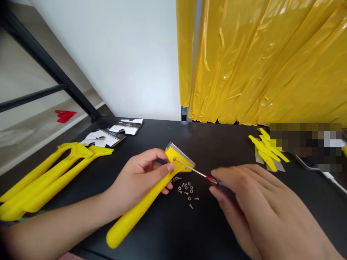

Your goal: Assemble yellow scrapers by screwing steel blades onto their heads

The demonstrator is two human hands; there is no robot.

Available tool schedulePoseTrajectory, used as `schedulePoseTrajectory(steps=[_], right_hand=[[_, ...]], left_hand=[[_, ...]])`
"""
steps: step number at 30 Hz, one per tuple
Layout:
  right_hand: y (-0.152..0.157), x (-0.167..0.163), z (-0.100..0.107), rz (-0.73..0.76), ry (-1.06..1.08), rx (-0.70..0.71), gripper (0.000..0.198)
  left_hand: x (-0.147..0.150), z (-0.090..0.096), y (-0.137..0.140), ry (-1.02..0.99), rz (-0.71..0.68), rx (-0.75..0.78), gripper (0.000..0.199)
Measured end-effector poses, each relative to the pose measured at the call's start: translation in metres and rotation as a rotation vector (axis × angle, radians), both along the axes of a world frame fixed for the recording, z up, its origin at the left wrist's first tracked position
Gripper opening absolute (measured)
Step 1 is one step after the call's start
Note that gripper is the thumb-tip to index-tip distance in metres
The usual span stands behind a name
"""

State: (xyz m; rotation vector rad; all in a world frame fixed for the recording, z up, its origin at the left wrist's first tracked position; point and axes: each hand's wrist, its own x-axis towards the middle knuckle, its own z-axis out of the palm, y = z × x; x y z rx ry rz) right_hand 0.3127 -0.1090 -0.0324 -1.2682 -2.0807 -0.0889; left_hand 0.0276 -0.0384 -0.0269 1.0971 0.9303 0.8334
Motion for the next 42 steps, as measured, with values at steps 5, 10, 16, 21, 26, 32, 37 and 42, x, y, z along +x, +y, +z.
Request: schedulePoseTrajectory(steps=[5,10,16,21,26,32,37,42], right_hand=[[-0.001,-0.003,0.0,0.057,-0.099,-0.014,0.019],[0.0,-0.003,-0.004,0.002,-0.135,-0.041,0.016],[-0.002,-0.002,-0.005,-0.005,-0.057,-0.064,0.023],[-0.002,-0.004,-0.006,0.009,-0.088,-0.097,0.016],[-0.004,-0.006,-0.006,0.023,-0.061,-0.071,0.012],[-0.006,-0.007,-0.011,-0.03,-0.001,-0.115,0.021],[0.003,-0.008,-0.01,0.018,0.03,-0.132,0.017],[0.002,-0.01,-0.01,0.043,-0.037,-0.1,0.016]], left_hand=[[0.0,0.002,0.0,0.026,0.025,0.043,0.027],[0.0,0.004,0.001,0.055,0.03,0.054,0.025],[0.0,0.005,0.001,0.071,0.031,0.051,0.026],[0.0,0.004,0.0,0.097,0.017,0.064,0.026],[0.0,0.003,0.0,0.102,0.021,0.07,0.025],[0.0,0.001,0.001,0.107,0.023,0.064,0.026],[0.0,-0.001,0.002,0.097,0.015,0.06,0.025],[0.001,0.001,0.001,0.119,0.018,0.066,0.023]])
